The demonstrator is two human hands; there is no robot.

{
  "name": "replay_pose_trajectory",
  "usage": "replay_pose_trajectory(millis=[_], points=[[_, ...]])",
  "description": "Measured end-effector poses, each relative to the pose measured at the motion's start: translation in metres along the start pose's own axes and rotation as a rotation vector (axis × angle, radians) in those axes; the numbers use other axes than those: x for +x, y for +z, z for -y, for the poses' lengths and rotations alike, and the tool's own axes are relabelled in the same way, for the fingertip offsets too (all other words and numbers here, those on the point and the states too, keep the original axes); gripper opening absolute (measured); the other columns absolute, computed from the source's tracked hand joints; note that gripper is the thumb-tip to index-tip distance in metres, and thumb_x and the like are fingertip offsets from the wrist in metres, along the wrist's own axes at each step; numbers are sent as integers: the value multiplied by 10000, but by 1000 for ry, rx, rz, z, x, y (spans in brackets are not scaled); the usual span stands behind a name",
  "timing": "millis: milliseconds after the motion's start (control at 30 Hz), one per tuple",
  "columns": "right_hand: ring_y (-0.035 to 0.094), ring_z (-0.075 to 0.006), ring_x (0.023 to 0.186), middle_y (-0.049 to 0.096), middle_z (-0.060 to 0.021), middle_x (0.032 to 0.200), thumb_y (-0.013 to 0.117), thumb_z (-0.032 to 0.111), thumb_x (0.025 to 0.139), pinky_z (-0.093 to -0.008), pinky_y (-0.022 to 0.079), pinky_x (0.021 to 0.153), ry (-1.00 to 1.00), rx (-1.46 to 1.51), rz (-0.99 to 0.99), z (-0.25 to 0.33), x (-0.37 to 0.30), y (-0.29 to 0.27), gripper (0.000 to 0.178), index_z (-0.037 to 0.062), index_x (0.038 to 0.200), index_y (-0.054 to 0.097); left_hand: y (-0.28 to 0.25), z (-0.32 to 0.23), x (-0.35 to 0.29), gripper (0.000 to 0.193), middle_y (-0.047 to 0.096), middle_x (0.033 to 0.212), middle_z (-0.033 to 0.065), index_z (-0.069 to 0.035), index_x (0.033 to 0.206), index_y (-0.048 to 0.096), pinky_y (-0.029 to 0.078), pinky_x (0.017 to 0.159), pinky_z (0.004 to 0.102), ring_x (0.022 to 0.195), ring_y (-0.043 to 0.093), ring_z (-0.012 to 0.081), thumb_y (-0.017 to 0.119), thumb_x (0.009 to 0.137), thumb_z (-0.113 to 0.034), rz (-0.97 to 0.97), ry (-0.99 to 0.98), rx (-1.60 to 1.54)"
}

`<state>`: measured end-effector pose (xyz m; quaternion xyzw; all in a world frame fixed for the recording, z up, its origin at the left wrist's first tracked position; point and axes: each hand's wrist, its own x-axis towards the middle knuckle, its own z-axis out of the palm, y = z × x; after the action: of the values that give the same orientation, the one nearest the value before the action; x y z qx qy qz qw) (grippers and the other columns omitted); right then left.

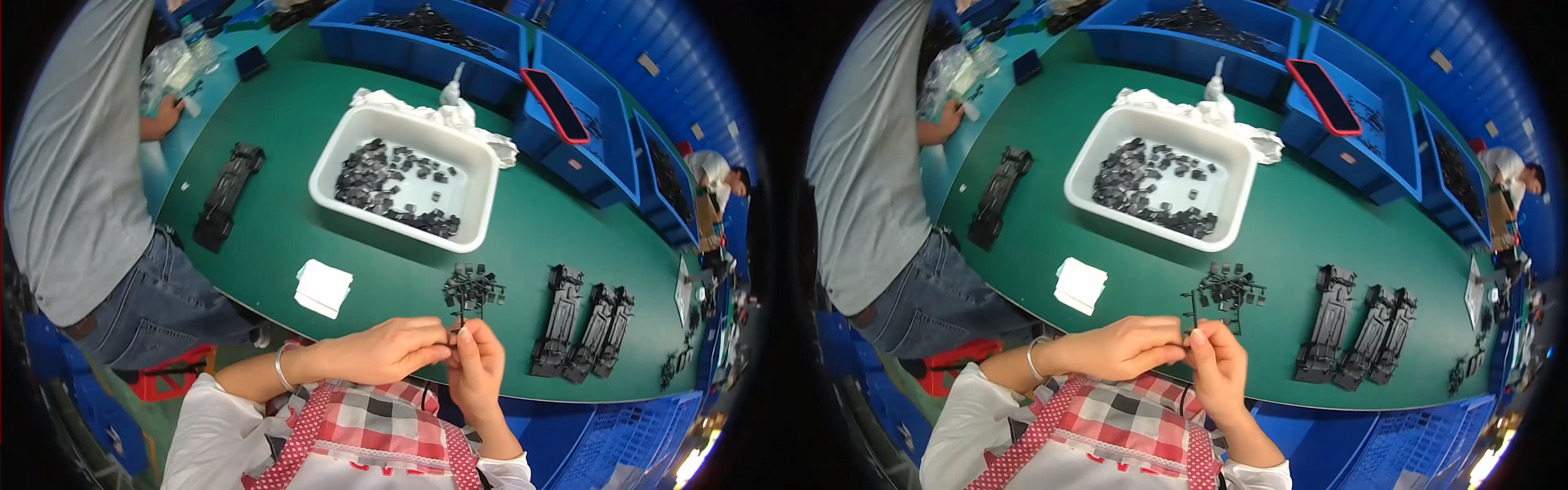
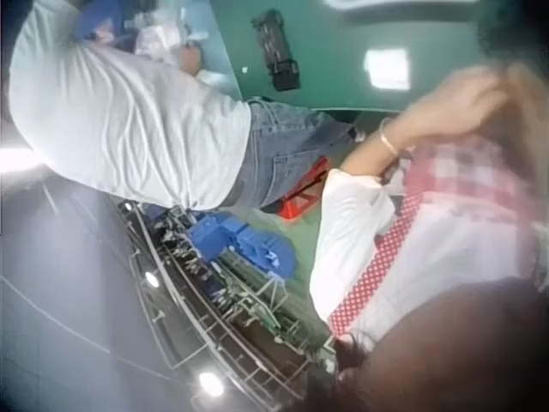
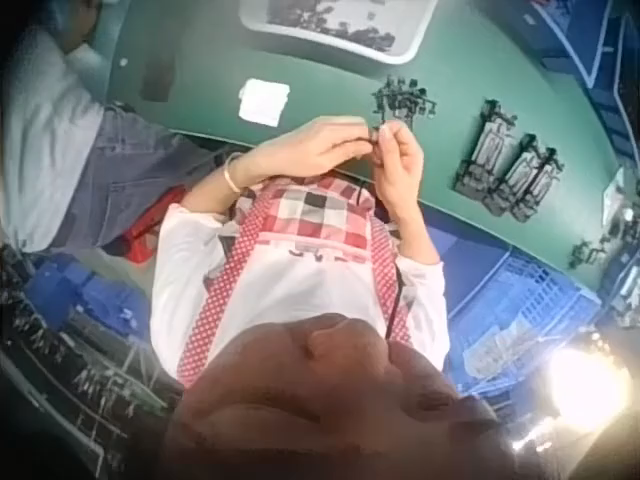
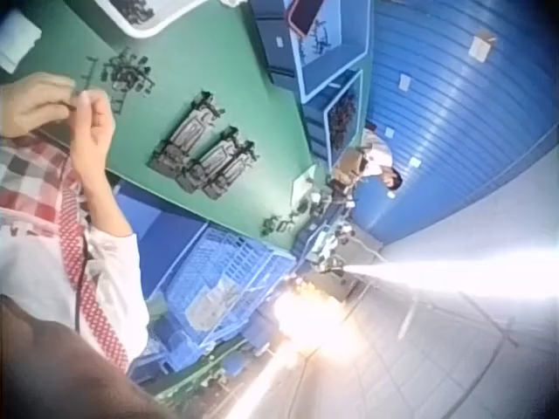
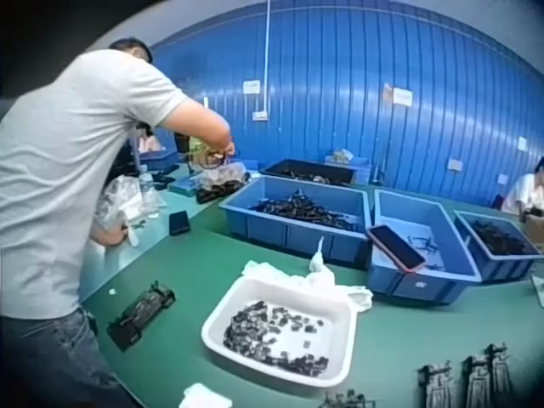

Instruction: The worker is manually assembling plastic components onto toy car chassis on a factory production line.

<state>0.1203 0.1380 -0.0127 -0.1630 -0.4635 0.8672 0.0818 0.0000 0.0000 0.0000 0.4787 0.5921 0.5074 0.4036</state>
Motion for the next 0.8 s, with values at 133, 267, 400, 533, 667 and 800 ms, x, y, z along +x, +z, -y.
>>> replay_pose_trajectory(millis=[133, 267, 400, 533, 667, 800], points=[[316, -104, 610, 366, -8, 684, 507, 160, 965, -248, 283, 557, 2, 665, 101, 12, 7, 29, 223, 70, 772, 442, -9, 3, -16, 199, 558, 873, 100, 49, 1029, 583, 422, 639, 340, 696, 516, 196, 511, 962, -124, -13, 16, -470], [288, -98, 577, 298, 19, 672, 438, 206, 1011, -259, 261, 527, -574, 572, -153, 101, 37, -64, 272, 79, 771, 434, -60, -9, -13, 327, 507, 719, 123, -21, 714, 478, 402, 609, 348, 643, 478, 252, 479, 957, -239, -296, 553, -912], [471, -93, 640, 509, -19, 722, 637, 141, 917, -224, 334, 551, -800, -186, -322, 214, 131, -98, 163, -19, 900, 610, -136, -24, 41, 395, 487, 802, 41, 29, 1310, 517, 386, 648, 299, 730, 438, 144, 459, 978, -177, -556, -121, 144], [666, -152, 720, 683, -112, 786, 785, 361, 760, -270, 497, 601, -602, -1050, -759, 263, 212, -135, 554, -50, 1067, 577, -156, 33, 67, 444, 510, 1266, 233, 47, 1285, 517, 438, 943, 384, 1107, 550, 347, 584, 886, -136, -285, -169, 995], [674, -315, 722, 664, -176, 733, 701, 263, 817, -396, 520, 643, -754, -1396, -550, 198, 214, -100, 287, 0, 792, 590, -150, 31, 48, 379, 444, 1373, 212, 28, 1222, 577, 421, 991, 399, 1242, 465, 376, 601, 877, -128, -465, -200, 987], [667, -346, 781, 674, -216, 822, 682, 144, 775, -415, 527, 728, -334, -1475, -9, 112, 209, -93, 182, -24, 841, 664, -130, 10, 50, 242, 511, 1259, 193, 18, 1097, 622, 509, 853, 363, 1101, 558, 352, 600, 872, -67, -585, -5, 898]])
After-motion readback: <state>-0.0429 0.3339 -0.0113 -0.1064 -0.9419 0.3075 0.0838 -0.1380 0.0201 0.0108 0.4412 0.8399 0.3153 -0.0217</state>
